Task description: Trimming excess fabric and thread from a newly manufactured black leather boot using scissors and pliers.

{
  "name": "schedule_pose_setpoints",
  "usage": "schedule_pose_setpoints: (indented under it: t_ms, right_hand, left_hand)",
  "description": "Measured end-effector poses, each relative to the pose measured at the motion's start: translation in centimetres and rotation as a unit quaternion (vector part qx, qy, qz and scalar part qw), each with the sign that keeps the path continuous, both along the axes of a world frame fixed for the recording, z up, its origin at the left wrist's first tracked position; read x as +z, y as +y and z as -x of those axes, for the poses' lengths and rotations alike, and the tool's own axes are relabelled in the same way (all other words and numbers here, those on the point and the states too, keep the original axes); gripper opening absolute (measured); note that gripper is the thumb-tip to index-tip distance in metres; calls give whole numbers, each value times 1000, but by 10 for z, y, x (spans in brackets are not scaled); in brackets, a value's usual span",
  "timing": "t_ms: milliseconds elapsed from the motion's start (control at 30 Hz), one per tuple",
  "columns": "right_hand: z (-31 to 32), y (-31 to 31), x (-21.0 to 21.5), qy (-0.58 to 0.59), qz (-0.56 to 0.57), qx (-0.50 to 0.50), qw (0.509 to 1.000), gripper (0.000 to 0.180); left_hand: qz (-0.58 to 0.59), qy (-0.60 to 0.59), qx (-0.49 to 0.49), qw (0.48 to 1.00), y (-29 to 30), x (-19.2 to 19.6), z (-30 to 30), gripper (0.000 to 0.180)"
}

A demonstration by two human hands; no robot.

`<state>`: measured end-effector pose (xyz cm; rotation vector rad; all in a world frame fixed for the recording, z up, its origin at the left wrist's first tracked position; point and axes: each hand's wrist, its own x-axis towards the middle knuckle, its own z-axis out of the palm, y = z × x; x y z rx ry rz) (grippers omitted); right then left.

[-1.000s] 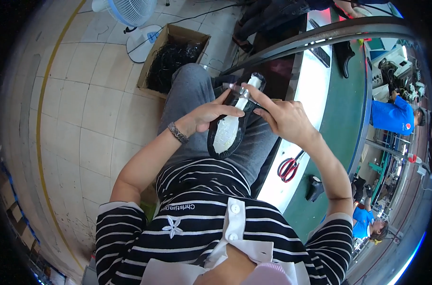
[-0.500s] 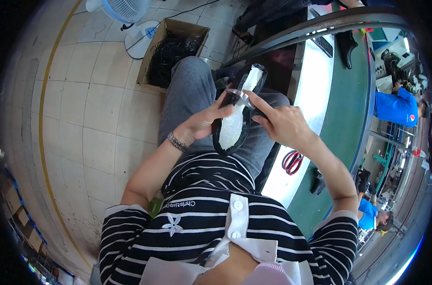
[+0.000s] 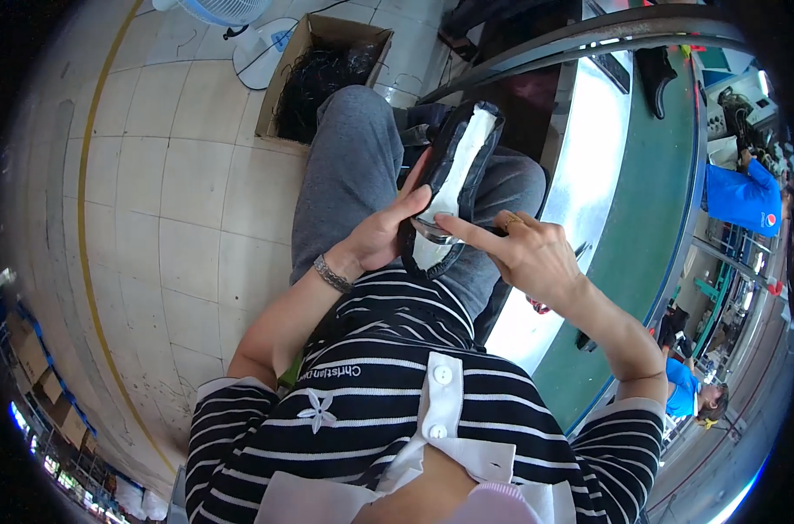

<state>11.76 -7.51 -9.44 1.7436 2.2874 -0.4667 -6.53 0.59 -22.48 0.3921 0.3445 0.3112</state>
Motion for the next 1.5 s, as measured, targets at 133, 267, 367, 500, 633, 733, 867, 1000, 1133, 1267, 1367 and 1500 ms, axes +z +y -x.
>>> schedule_pose_setpoints:
  t_ms: [133, 267, 367, 500, 633, 733, 867, 1000, 1133, 1267, 1367, 1500]
  right_hand:
    - [-11, 2, -2, 31, -5, 10, 999, 68]
    - [-4, 23, 38, 66, 76, -20, 995, 65]
    - [6, 28, 46, 108, 9, -24, 994, 67]
    - [8, 39, 17, 77, -6, -44, 996, 67]
    - [16, 35, 25, -42, 78, 6, 996, 64]
    - [19, 24, 9, 146, -106, -27, 983, 64]
    - [17, 33, 8, -39, 106, -44, 993, 66]
    - [13, 26, 11, 151, -104, -65, 981, 63]
    - [5, 30, -9, 63, 95, -125, 986, 63]
    - [20, 33, 19, 20, 70, -59, 996, 65]
    - [18, 19, 4, 185, -131, -34, 973, 66]
    - [18, 18, 3, 29, 100, -88, 991, 71]
  left_hand:
    - [-41, 32, 28, 998, -7, 1, -5, 71]
    - [-131, 83, 52, 987, -9, 0, -3, 75]
    - [-125, 31, 47, 991, -4, -12, 3, 79]
    - [-72, 56, -30, 995, 5, -7, 3, 90]
    - [-25, 46, -57, 997, 9, -13, 8, 98]
    - [7, 35, -90, 995, 10, -13, 10, 101]
    - [-93, -5, -48, 995, 3, -12, 13, 87]
    - [83, -63, -22, 994, -15, -25, 17, 67]
    - [-21, 46, 60, 997, -29, -23, 6, 67]
    - [-78, 87, 92, 989, -31, -13, 9, 76]
    - [-122, 86, 31, 988, -29, -16, 9, 94]
    - [-133, 90, -87, 983, -29, -20, 18, 94]
